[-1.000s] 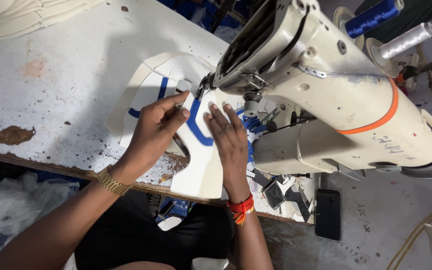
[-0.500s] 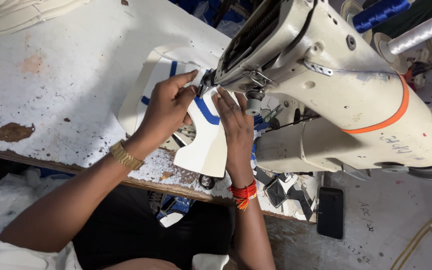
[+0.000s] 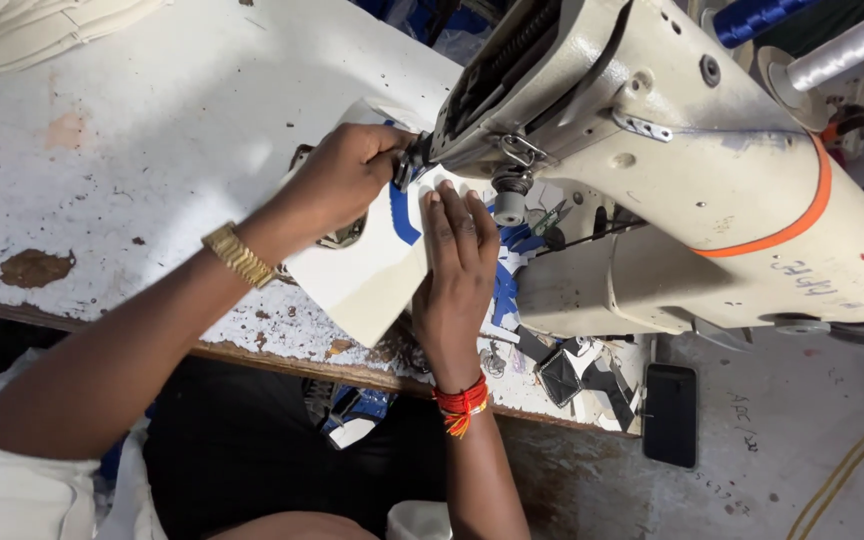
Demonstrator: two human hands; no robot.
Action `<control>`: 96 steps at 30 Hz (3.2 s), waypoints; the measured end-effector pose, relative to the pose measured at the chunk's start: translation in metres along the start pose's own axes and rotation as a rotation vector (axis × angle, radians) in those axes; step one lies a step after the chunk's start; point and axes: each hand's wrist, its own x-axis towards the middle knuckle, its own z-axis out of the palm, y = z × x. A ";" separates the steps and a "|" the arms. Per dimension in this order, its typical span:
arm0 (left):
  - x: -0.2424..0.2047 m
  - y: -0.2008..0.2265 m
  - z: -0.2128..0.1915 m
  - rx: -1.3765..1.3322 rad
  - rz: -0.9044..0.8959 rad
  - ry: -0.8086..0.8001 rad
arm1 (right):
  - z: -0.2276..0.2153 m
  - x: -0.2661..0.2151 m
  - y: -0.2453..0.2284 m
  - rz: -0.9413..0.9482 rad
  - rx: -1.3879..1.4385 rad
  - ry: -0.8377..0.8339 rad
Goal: Stitching pieces of shoe upper material together using an industrial sewing machine.
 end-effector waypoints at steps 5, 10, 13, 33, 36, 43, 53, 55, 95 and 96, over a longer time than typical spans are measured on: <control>0.022 -0.007 -0.006 0.252 0.006 -0.050 | 0.004 -0.001 -0.009 0.006 -0.097 0.026; -0.021 0.004 -0.009 0.424 0.031 -0.002 | -0.006 0.001 -0.011 0.022 -0.053 0.042; -0.050 -0.001 -0.002 0.332 0.156 0.102 | -0.012 -0.001 -0.005 -0.018 0.054 -0.015; -0.008 0.004 -0.017 0.468 0.007 -0.022 | 0.009 0.001 -0.005 0.032 -0.116 0.024; 0.022 -0.009 -0.027 0.517 0.153 -0.095 | 0.010 -0.001 -0.012 0.052 -0.215 0.058; 0.056 0.032 -0.035 0.768 -0.018 -0.366 | 0.011 -0.004 -0.023 0.058 -0.228 0.054; 0.079 0.011 -0.036 0.693 0.065 -0.391 | 0.015 0.004 -0.018 0.106 -0.208 0.040; 0.062 0.012 -0.039 0.711 -0.020 -0.355 | 0.016 0.005 -0.016 0.117 -0.185 0.024; -0.160 -0.033 -0.176 1.360 0.476 0.672 | 0.048 -0.099 -0.077 0.148 0.506 -0.270; -0.171 -0.060 -0.147 1.271 0.408 0.540 | 0.045 -0.084 -0.095 0.251 0.772 -0.416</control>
